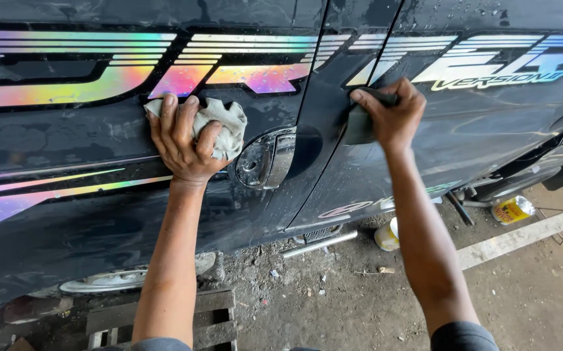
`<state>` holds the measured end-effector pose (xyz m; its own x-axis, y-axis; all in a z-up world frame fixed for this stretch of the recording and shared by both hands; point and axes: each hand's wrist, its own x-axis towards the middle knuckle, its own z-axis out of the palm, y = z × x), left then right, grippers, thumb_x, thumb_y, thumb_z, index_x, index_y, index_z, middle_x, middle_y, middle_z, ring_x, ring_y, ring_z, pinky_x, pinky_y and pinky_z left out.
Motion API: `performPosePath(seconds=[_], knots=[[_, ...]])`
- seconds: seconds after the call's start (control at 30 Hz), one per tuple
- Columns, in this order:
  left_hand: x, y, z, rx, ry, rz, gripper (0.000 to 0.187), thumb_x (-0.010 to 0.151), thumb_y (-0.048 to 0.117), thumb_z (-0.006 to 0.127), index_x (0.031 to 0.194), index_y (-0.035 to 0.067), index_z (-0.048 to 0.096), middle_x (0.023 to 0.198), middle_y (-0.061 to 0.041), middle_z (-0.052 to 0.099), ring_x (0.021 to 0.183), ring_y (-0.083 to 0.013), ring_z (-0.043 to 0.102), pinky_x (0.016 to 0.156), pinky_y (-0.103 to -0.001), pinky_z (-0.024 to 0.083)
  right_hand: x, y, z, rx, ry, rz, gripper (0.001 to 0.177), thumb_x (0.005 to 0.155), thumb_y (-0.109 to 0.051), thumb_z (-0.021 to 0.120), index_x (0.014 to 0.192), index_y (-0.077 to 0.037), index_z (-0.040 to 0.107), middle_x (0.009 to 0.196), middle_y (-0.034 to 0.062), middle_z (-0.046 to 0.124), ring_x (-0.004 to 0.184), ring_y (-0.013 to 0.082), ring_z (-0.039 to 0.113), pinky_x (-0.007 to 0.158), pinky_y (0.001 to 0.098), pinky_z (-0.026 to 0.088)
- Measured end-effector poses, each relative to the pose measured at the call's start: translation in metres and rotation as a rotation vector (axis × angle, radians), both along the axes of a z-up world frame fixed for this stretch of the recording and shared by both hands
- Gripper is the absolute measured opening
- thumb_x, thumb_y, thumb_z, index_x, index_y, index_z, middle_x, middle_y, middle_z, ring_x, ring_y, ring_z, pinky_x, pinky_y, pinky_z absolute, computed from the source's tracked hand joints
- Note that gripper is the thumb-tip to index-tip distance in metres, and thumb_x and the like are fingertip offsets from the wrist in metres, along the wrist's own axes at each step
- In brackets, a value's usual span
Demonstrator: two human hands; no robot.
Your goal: The person scrubs the side of a black car with a sponge and a cloth, focusing on the area around the door handle and a colorful decal. They repeatedly dip the cloth into a bucket of water to rinse it while cleaning the vehicle's exterior.
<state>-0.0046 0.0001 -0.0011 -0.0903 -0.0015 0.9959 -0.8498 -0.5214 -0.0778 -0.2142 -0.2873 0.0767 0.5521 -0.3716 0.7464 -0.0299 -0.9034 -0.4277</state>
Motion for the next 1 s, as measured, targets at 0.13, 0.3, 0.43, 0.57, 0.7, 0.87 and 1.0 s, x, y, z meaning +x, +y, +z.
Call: performPosePath(seconds=[0.13,0.3,0.43,0.57,0.7,0.87,1.0], knots=[[0.002,0.001,0.000,-0.004,0.013,-0.006,0.044,0.107,0.034,0.081,0.129,0.024,0.044,0.143,-0.011,0.053,0.143,-0.0405,0.045,0.123,-0.062,0.028,0.004,0.003,-0.059,-0.051,-0.017,-0.057,0.050,0.071,-0.032,0.101,0.071,-0.002,0.060,0.068,0.0092,0.068,0.065,0.0140,0.060,0.062,0.0336,0.052],[0.002,0.000,-0.001,0.003,0.013,-0.004,0.045,0.105,0.033,0.081,0.129,0.024,0.044,0.144,-0.011,0.053,0.143,-0.0408,0.046,0.122,-0.062,0.029,0.011,0.029,0.015,0.082,-0.043,0.186,0.047,0.080,-0.031,0.097,0.075,-0.006,0.058,0.081,0.0058,0.074,0.073,0.0098,0.066,0.066,0.0298,0.056],[0.003,0.000,-0.002,-0.004,0.009,-0.011,0.048,0.105,0.037,0.082,0.131,0.024,0.043,0.144,-0.012,0.052,0.144,-0.0407,0.045,0.122,-0.062,0.028,0.017,0.023,-0.028,-0.100,-0.200,0.130,0.045,0.085,-0.024,0.097,0.075,-0.004,0.059,0.081,0.0085,0.070,0.073,0.0130,0.062,0.066,0.0310,0.052],[0.001,-0.001,0.000,0.005,0.019,-0.007,0.049,0.104,0.036,0.083,0.131,0.024,0.044,0.144,-0.011,0.052,0.144,-0.0406,0.045,0.123,-0.063,0.028,0.021,0.032,0.028,-0.176,0.031,0.006,0.051,0.070,-0.028,0.102,0.069,-0.003,0.057,0.066,0.0069,0.066,0.056,0.0109,0.057,0.051,0.0301,0.048],[-0.001,0.001,0.003,-0.004,-0.001,-0.008,0.051,0.103,0.039,0.083,0.130,0.022,0.044,0.144,-0.012,0.052,0.143,-0.0413,0.045,0.121,-0.062,0.028,0.033,0.027,-0.005,-0.054,-0.250,0.081,0.052,0.083,-0.026,0.100,0.074,-0.002,0.055,0.072,0.0080,0.065,0.065,0.0125,0.055,0.057,0.0314,0.047],[0.000,0.002,0.002,-0.007,0.000,0.009,0.049,0.101,0.037,0.082,0.128,0.022,0.045,0.143,-0.012,0.053,0.142,-0.0412,0.046,0.121,-0.062,0.029,0.024,0.055,0.003,-0.238,0.077,0.206,0.039,0.081,-0.027,0.097,0.080,-0.005,0.065,0.083,0.0057,0.072,0.073,0.0055,0.065,0.066,0.0271,0.055],[0.001,0.002,0.003,0.002,0.002,0.000,0.048,0.103,0.039,0.082,0.128,0.022,0.045,0.145,-0.012,0.052,0.143,-0.0411,0.045,0.121,-0.062,0.029,0.033,0.056,0.009,0.137,0.052,0.182,0.040,0.078,-0.025,0.098,0.075,-0.004,0.064,0.070,0.0026,0.069,0.062,0.0065,0.058,0.056,0.0275,0.049]])
